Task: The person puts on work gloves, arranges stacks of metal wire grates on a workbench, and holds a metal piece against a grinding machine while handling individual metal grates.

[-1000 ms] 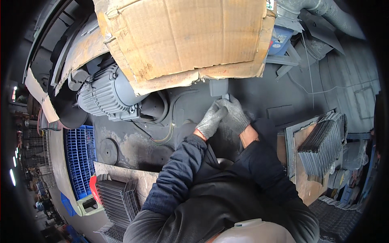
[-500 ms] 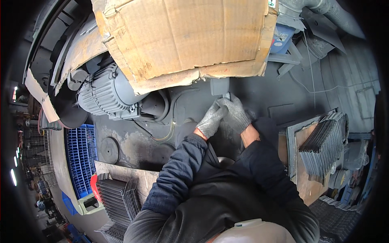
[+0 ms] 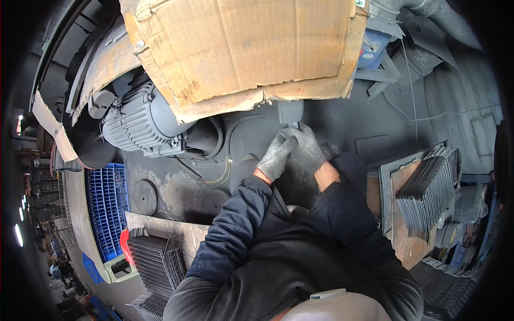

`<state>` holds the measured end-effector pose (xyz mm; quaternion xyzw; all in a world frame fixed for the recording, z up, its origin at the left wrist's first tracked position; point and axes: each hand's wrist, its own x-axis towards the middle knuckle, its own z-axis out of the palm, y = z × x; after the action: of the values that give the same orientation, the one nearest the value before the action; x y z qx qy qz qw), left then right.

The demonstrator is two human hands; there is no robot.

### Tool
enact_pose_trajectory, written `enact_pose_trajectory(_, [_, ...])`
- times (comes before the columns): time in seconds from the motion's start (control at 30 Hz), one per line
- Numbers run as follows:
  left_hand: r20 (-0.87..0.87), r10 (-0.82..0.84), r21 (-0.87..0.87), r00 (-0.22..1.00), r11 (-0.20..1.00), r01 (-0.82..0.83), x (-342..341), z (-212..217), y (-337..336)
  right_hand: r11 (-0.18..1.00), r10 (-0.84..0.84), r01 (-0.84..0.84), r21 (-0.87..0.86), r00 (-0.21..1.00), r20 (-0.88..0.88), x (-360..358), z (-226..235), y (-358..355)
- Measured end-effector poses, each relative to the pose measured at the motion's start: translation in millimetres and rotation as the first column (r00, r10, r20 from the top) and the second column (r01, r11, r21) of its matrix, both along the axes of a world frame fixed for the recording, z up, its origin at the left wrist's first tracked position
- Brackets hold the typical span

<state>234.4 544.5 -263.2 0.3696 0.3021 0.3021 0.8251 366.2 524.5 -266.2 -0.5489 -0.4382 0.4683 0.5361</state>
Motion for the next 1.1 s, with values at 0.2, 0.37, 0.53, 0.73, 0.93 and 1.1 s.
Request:
enact_pose_trajectory(0.2, [0.077, -0.002, 0.112, 0.997, 0.994, -0.007, -10.4, 8.0, -1.9, 0.98, -0.117, 0.052, -0.195, 0.933, -0.34, -14.3, 16.8, -2.9])
enact_pose_trajectory(0.37, [0.022, 0.074, -0.069, 0.997, 0.995, -0.072, -13.9, -3.4, -3.8, 0.995, 0.027, -0.041, -0.096, 0.989, -0.145, -14.8, 26.0, -2.8])
enact_pose_trajectory(0.53, [0.011, 0.039, -0.073, 0.999, 0.997, -0.038, -16.0, -1.8, 1.8, 1.0, -0.002, 0.005, 0.018, 0.989, -0.148, -20.3, 32.5, 1.0])
enact_pose_trajectory(0.73, [0.012, 0.115, -0.105, 0.993, 0.988, -0.113, -18.7, 0.4, -3.1, 0.961, -0.09, 0.001, -0.277, 0.946, -0.311, -27.4, 52.9, -1.9])
enact_pose_trajectory(0.93, [0.015, 0.127, -0.078, 0.992, 0.989, -0.125, -24.5, -6.4, -1.9, 0.957, -0.068, -0.032, -0.287, 0.941, -0.333, -33.3, 49.0, -0.9])
enact_pose_trajectory(1.1, [0.006, 0.176, -0.086, 0.984, 0.981, -0.175, -27.2, -6.9, -2.9, 0.992, -0.044, 0.011, -0.123, 0.961, -0.272, -40.1, 52.5, -3.4])
